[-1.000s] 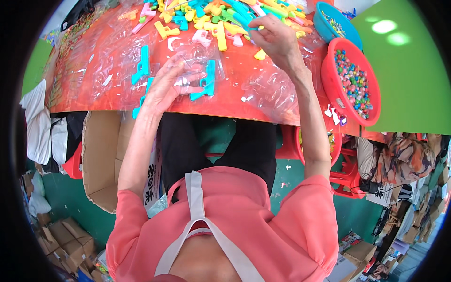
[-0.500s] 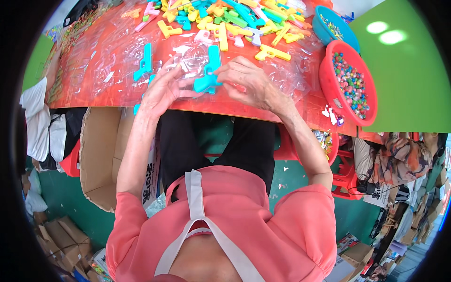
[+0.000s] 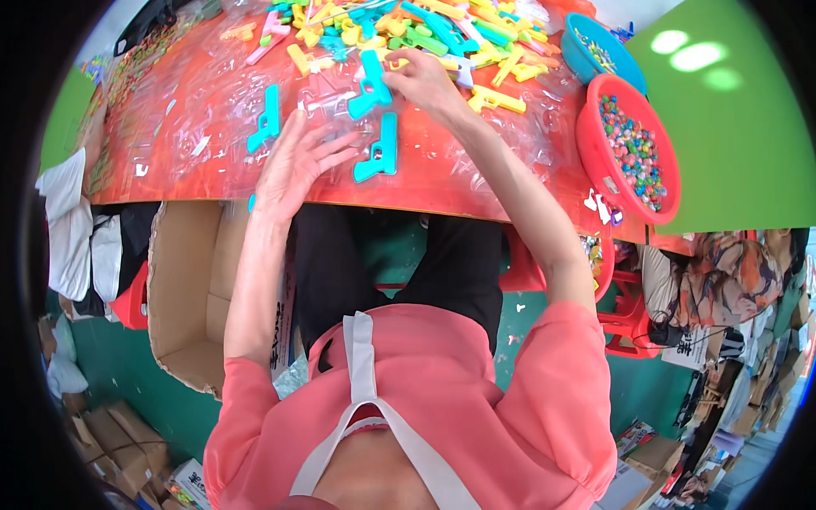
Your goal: Packing plastic toy guns and small capsules into clear plastic trays at a factory workstation.
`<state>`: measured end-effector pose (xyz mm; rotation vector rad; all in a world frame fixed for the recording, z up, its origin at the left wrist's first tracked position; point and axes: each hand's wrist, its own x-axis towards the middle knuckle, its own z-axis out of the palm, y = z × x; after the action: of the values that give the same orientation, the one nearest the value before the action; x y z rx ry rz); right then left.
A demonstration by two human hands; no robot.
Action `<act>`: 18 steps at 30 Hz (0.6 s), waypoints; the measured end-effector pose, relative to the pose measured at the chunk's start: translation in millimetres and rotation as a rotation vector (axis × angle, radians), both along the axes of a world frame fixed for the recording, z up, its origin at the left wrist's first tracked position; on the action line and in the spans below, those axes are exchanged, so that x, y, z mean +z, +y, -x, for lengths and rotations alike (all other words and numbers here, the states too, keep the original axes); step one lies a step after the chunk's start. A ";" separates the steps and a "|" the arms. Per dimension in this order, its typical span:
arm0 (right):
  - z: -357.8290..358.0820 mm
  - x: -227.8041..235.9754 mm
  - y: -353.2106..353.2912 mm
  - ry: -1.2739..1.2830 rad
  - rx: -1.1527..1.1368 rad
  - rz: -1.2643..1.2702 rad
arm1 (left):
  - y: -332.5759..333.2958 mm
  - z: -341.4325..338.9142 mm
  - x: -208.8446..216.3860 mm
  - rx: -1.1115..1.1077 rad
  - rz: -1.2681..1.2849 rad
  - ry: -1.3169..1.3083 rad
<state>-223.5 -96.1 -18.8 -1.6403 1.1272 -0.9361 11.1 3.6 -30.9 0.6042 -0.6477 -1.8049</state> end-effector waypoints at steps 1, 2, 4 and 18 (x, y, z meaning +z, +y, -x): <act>1.9 -6.1 -19.9 0.059 -0.016 0.000 | 5.9 2.9 5.6 0.049 -0.040 -0.023; -0.1 -10.3 -38.7 0.144 -0.051 0.044 | 12.2 6.9 9.1 0.093 -0.082 -0.046; -6.3 -19.4 -59.5 0.335 -0.079 0.165 | 23.4 7.4 5.9 0.151 -0.067 -0.137; 186.2 40.8 145.5 0.742 -0.559 0.245 | 68.8 84.2 -16.5 -0.240 -0.056 -0.170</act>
<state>-409.7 49.4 22.0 -1.9851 2.1226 -0.8320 -73.1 72.4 -47.4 0.7489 -0.8151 -2.0147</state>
